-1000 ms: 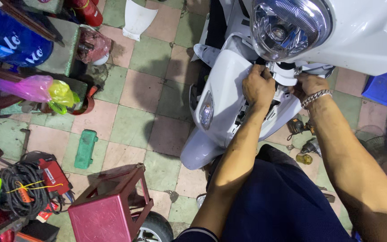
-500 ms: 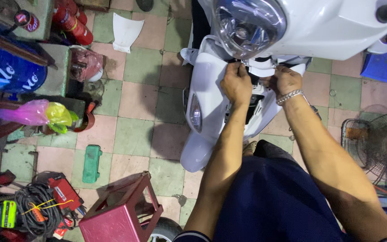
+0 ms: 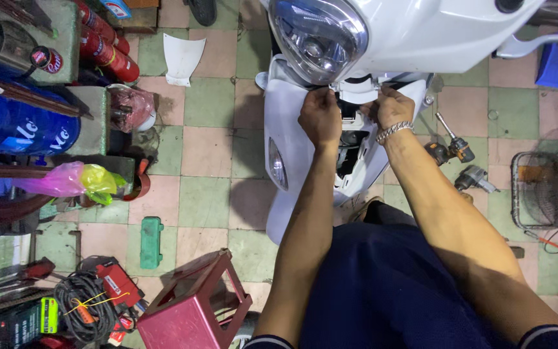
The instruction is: The person disassembles the front plastic fairing of a white scooter by removing screws with an electric driver and by hand, then disconnects internal wiring connectors before reassembling the panel.
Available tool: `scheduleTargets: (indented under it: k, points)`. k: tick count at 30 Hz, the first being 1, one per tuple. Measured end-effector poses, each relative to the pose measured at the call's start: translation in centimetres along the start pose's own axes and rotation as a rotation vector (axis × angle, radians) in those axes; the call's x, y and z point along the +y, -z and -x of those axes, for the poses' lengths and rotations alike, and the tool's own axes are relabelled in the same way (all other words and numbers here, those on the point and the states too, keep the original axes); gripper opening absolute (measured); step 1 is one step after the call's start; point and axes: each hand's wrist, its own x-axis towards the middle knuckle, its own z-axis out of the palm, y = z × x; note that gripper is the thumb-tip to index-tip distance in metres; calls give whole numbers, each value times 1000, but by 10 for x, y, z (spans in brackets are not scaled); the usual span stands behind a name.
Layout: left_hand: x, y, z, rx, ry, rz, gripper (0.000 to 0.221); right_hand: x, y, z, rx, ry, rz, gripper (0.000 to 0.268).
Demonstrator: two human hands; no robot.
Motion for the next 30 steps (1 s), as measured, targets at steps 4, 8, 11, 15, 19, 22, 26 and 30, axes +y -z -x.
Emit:
scheduleTargets:
  k: [4,8,11,15,19,22,26,30]
  points:
    - [-8,-4,-6,2,-67,143,12,10,-4,-3,12,50,-70,46]
    - [-11,-7,-8,-6,-57,255,12,5,-13,9,54,60,-110,41]
    - [-18,-8,-13,-43,0,261,14,2,-18,18,64,37,-155,39]
    - [-39,-9,-29,-100,10,233,18,10,-11,10,4,-50,-285,43]
    - [-52,-11,-36,-146,36,327,19,19,12,6,-381,38,-471,48]
    - [-53,-4,-39,-177,85,356,20,16,14,15,-321,-128,-491,51]
    - [-53,2,-47,-219,215,352,23,11,19,19,-370,-228,-611,48]
    - [-52,12,-39,-262,170,325,37,18,23,26,-529,-236,-832,50]
